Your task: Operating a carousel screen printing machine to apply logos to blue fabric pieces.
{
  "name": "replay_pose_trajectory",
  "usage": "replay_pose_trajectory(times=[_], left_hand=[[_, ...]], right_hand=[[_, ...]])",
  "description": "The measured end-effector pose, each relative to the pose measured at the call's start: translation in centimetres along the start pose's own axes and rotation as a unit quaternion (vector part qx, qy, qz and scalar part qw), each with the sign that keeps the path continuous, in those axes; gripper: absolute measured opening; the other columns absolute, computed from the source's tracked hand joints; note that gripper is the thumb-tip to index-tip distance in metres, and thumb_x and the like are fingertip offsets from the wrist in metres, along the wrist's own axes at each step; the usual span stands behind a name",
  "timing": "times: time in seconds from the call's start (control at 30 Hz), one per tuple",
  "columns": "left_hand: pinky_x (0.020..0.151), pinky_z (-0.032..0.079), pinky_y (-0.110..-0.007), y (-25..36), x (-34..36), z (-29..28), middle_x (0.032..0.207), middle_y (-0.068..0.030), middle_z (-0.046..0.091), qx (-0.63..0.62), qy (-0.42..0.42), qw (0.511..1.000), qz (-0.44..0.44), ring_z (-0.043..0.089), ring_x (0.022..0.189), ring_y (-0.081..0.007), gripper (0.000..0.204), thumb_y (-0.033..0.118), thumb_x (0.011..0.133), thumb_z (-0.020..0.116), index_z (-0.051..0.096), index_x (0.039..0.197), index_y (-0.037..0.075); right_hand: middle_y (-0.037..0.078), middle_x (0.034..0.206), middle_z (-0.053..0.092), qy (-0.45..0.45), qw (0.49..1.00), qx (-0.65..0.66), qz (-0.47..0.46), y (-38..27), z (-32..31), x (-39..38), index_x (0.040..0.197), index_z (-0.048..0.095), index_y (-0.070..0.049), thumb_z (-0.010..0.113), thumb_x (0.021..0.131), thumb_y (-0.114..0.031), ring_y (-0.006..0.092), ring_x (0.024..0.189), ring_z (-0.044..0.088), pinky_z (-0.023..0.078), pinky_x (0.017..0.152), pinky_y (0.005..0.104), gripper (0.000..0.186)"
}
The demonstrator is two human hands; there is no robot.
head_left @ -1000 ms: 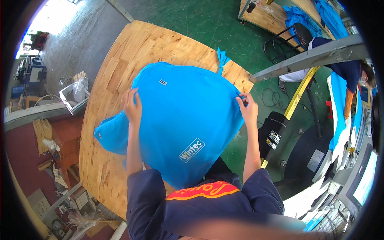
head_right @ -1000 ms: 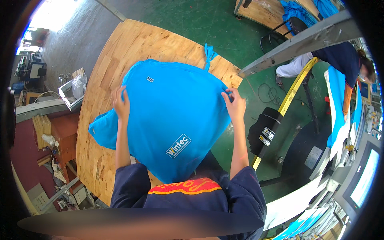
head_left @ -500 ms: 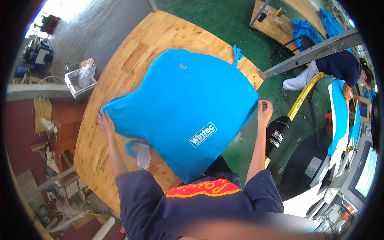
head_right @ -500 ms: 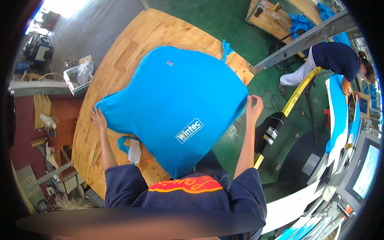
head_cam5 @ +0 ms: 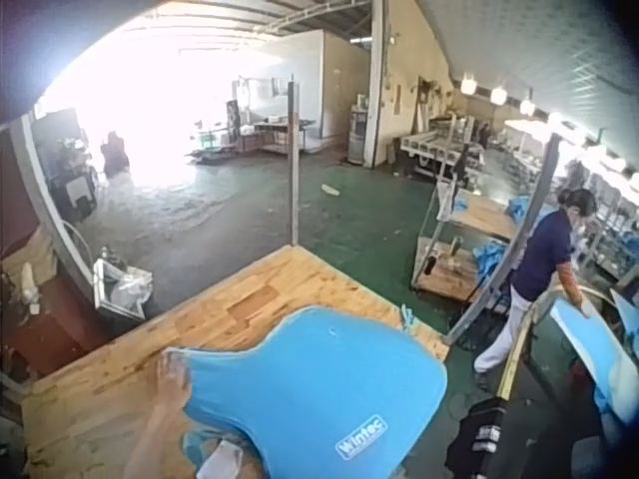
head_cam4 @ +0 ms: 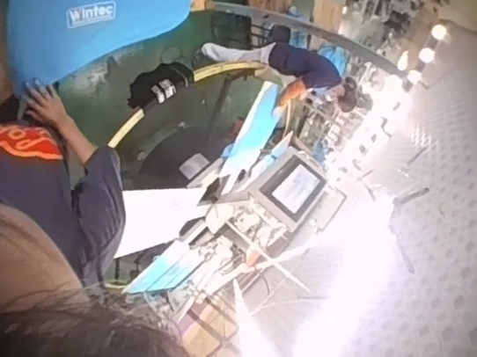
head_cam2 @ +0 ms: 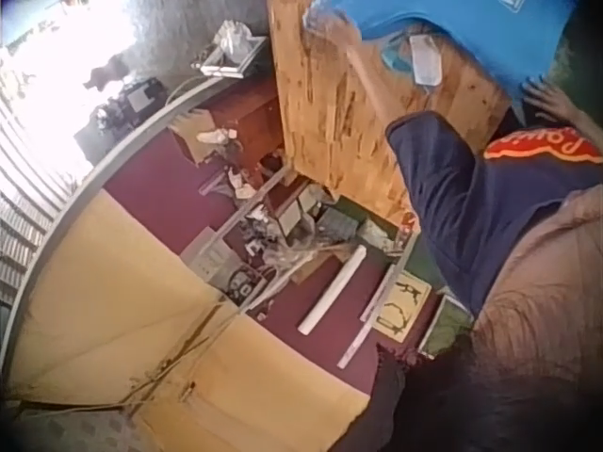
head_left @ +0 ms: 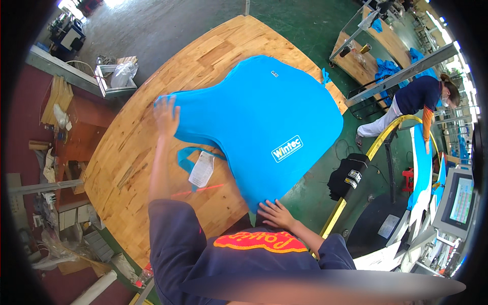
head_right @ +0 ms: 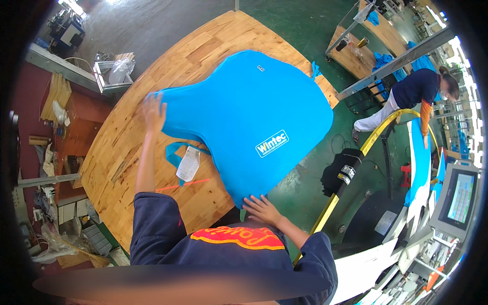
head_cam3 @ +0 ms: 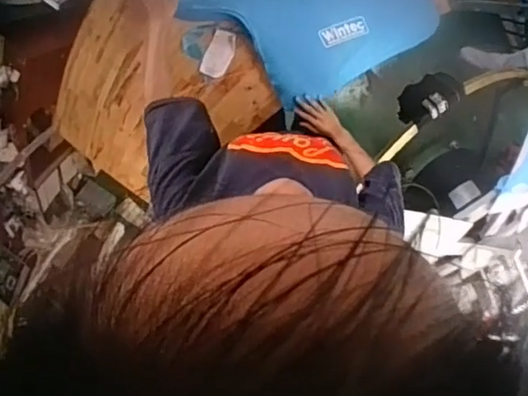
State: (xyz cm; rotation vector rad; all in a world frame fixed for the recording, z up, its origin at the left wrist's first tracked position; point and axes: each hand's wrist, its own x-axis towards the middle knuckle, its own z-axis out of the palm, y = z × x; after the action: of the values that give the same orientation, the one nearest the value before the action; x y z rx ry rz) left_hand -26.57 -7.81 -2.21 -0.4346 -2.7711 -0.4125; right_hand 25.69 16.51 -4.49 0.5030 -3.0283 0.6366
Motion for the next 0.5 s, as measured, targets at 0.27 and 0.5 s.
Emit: replay_pose_trajectory(times=[0.27,0.5], left_hand=[[0.111,0.014,-0.062,-2.0,-0.6,1.3,0.155,-0.0125,0.026,-0.012,-0.063,0.996,0.057,0.022,0.142,-0.0400,0.048,0.043,0.100,0.038,0.042,0.143,0.021],[0.107,0.018,-0.067,15.8,-14.7,-4.5,0.154,-0.0153,0.025,-0.141,-0.138,0.899,0.391,0.022,0.139,-0.0456,0.058,0.034,0.086,0.062,0.046,0.140,0.021]], right_hand=[[0.007,0.154,0.029,0.072,0.986,-0.005,0.149,-3.5,-1.6,4.4,0.143,0.040,-0.018,0.060,0.089,-0.039,0.0275,0.142,0.027,0.017,0.115,0.0517,0.061],[0.008,0.157,0.021,-0.108,0.974,0.020,0.200,-7.5,6.9,-4.9,0.143,0.041,-0.017,0.055,0.092,-0.034,0.0305,0.144,0.019,0.024,0.113,0.0508,0.055]])
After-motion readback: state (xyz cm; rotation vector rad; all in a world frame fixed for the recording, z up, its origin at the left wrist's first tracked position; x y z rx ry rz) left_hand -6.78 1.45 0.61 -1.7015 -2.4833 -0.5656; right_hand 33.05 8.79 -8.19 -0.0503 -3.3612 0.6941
